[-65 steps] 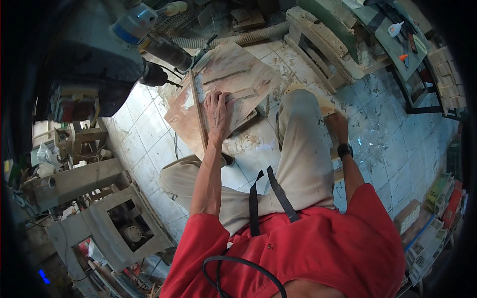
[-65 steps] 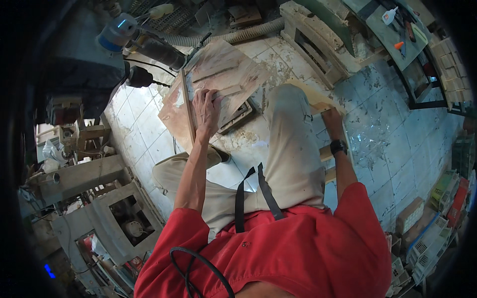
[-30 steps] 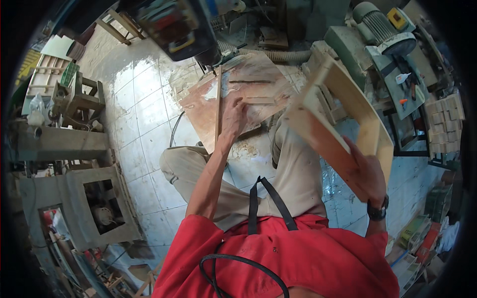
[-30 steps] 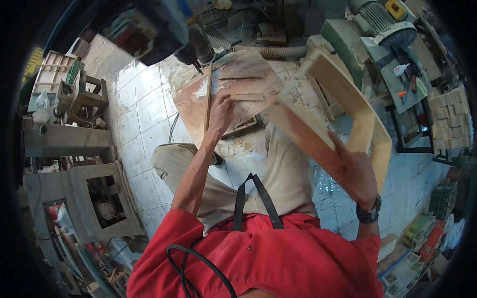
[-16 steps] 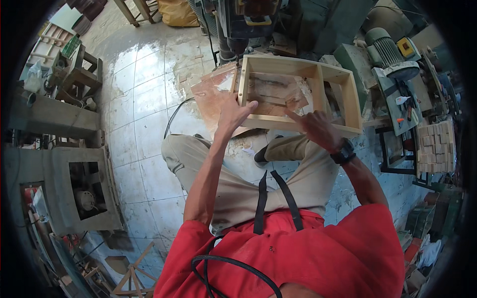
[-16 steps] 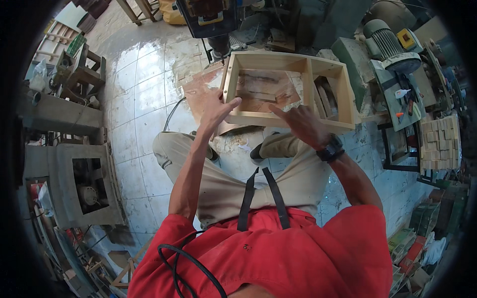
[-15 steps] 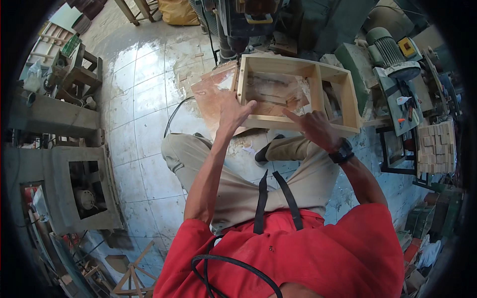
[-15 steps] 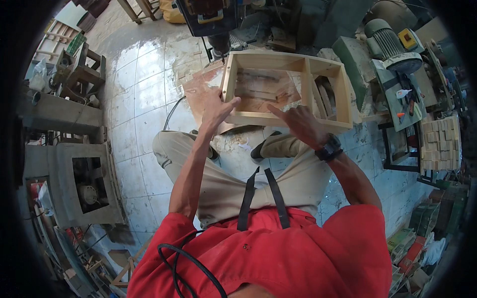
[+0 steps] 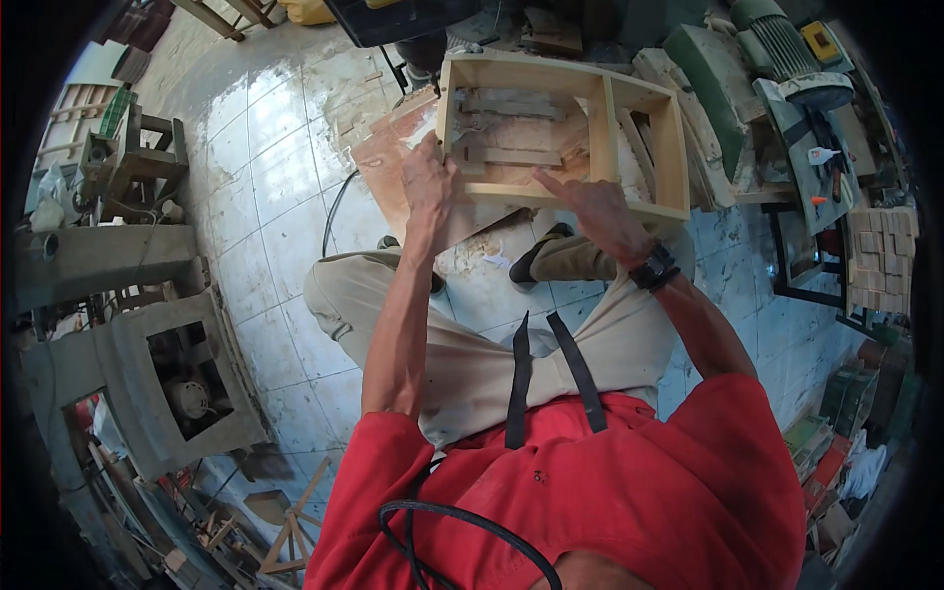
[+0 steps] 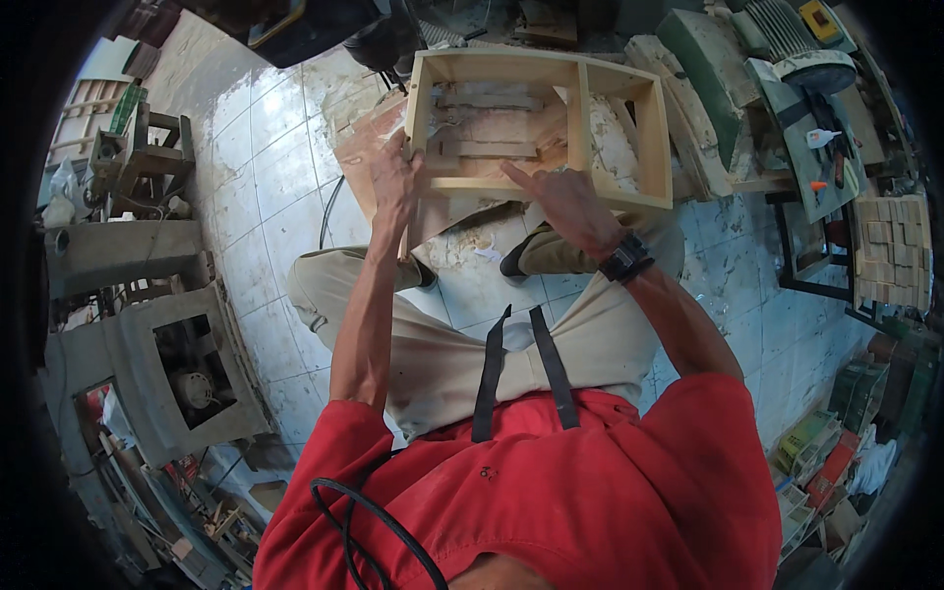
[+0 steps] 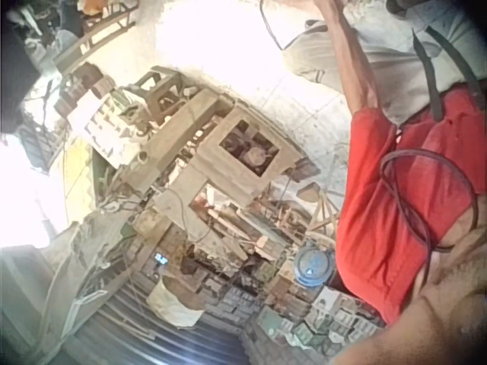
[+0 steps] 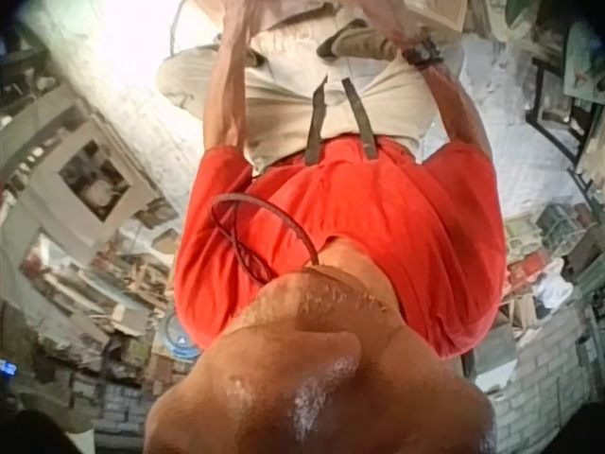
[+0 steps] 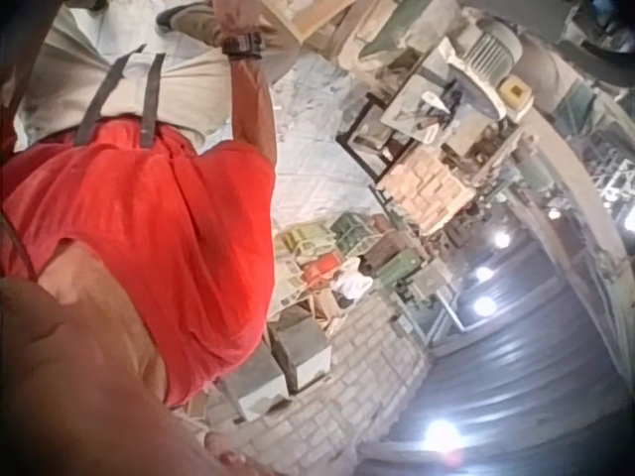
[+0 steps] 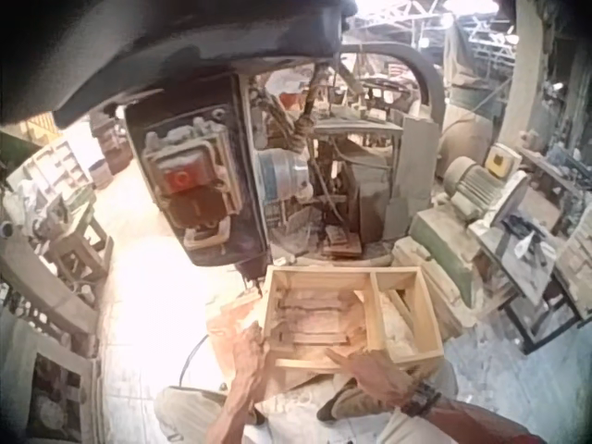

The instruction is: Assembling a small wooden box using an electric drill, wood glue, and a hammer to secure wooden pieces.

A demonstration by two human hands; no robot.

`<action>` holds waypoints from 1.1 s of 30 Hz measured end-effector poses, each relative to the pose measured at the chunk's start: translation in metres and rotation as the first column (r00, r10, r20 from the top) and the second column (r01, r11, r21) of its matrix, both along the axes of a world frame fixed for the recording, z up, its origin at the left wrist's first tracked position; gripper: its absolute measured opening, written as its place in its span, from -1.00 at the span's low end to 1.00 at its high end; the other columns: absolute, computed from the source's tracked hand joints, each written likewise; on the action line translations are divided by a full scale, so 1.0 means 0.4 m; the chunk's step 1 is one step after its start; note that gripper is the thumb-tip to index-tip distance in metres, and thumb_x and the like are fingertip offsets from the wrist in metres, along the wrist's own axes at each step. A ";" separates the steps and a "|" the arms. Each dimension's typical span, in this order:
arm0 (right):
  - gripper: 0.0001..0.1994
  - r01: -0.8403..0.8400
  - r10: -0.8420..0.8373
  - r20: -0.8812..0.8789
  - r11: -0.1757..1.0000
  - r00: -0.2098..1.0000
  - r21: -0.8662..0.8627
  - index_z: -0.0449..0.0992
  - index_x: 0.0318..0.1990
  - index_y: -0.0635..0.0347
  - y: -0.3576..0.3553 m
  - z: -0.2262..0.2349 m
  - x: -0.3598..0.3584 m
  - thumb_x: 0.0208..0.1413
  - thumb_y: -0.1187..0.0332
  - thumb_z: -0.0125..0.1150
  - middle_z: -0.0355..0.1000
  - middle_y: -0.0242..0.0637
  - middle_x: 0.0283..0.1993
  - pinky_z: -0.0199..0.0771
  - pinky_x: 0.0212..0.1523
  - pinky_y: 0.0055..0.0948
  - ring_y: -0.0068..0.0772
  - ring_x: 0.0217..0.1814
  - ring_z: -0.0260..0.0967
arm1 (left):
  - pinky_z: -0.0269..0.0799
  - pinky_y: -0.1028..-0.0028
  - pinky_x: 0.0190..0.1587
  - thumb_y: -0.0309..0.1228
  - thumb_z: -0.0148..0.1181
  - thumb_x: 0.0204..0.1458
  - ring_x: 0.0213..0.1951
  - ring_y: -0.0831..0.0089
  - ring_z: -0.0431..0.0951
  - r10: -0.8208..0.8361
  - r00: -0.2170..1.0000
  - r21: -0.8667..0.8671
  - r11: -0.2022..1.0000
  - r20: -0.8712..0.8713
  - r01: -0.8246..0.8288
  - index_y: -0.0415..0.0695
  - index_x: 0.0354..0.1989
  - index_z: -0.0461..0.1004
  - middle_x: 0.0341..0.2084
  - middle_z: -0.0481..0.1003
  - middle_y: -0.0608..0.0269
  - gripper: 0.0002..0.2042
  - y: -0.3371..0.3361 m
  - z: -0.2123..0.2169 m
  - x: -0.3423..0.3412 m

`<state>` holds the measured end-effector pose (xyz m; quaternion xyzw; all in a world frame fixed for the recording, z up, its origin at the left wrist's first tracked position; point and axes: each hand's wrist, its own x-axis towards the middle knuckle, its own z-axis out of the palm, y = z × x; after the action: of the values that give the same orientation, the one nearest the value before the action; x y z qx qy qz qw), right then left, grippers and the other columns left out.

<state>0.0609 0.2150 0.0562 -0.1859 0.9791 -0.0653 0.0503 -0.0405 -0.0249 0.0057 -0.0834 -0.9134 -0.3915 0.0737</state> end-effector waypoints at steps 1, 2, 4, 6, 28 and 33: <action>-0.21 0.015 -0.015 -0.028 1.000 0.999 0.003 0.13 0.30 -0.11 0.008 -0.006 -0.010 -0.19 0.66 0.09 0.43 -0.22 -0.43 0.38 -0.42 -0.24 -0.21 -0.46 0.42 | 0.42 0.18 -0.21 -0.48 0.14 -0.14 -0.28 -0.03 0.50 0.009 1.000 0.032 0.999 0.022 -0.010 -0.20 -0.01 0.38 -0.35 0.49 -0.12 -0.59 0.008 0.004 -0.008; -0.24 0.030 -0.030 -0.056 1.000 0.998 0.006 0.15 0.29 -0.11 0.015 -0.010 -0.020 -0.17 0.67 0.06 0.43 -0.22 -0.42 0.39 -0.42 -0.25 -0.22 -0.45 0.42 | 0.42 0.18 -0.21 -0.48 0.14 -0.14 -0.28 -0.03 0.50 0.003 1.000 0.029 1.000 0.027 -0.004 -0.20 -0.01 0.38 -0.35 0.49 -0.12 -0.59 0.016 0.008 -0.018; -0.27 0.041 -0.041 -0.065 0.999 0.997 -0.003 0.18 0.27 -0.11 0.013 -0.005 -0.044 -0.15 0.68 0.04 0.44 -0.22 -0.40 0.40 -0.42 -0.26 -0.21 -0.44 0.43 | 0.43 0.17 -0.26 -0.48 0.14 -0.12 -0.34 -0.05 0.51 0.014 1.000 0.038 0.999 -0.022 -0.013 -0.21 -0.05 0.40 -0.44 0.50 -0.14 -0.63 0.020 0.003 -0.040; -0.30 0.053 -0.053 -0.077 0.999 0.996 -0.007 0.22 0.25 -0.11 0.018 -0.015 -0.060 -0.14 0.69 0.01 0.45 -0.23 -0.37 0.40 -0.41 -0.27 -0.20 -0.42 0.43 | 0.43 0.18 -0.27 -0.47 0.14 -0.11 -0.35 -0.06 0.52 0.015 0.999 0.056 0.998 -0.050 -0.012 -0.22 -0.08 0.42 -0.45 0.49 -0.14 -0.65 0.024 -0.002 -0.062; -0.40 -0.019 -0.044 -0.227 0.964 0.973 -0.266 0.32 0.16 0.07 0.077 -0.064 -0.119 -0.15 0.67 0.03 0.42 -0.20 -0.24 0.38 -0.17 -0.23 -0.17 -0.18 0.38 | 0.39 0.16 -0.22 -0.35 0.10 -0.02 -0.31 -0.01 0.53 0.013 0.999 -0.002 1.000 0.031 -0.013 -0.25 -0.15 0.46 -0.46 0.51 -0.13 -0.70 0.061 0.021 -0.112; -0.64 0.114 -0.400 -0.228 0.671 0.888 -0.733 0.40 0.07 0.13 0.086 0.051 -0.184 0.07 0.47 0.09 0.44 -0.19 -0.13 0.36 -0.01 -0.29 -0.30 -0.10 0.39 | 0.37 0.13 -0.24 -0.35 0.07 0.02 -0.35 -0.04 0.52 -0.006 1.000 -0.094 0.995 0.023 0.008 -0.29 -0.24 0.48 -0.48 0.50 -0.18 -0.75 0.048 0.026 -0.112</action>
<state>-0.0126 0.2495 0.0765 -0.0568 0.8871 -0.4021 -0.2194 -0.0854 -0.0059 0.0161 -0.0855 -0.9314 -0.3490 0.0579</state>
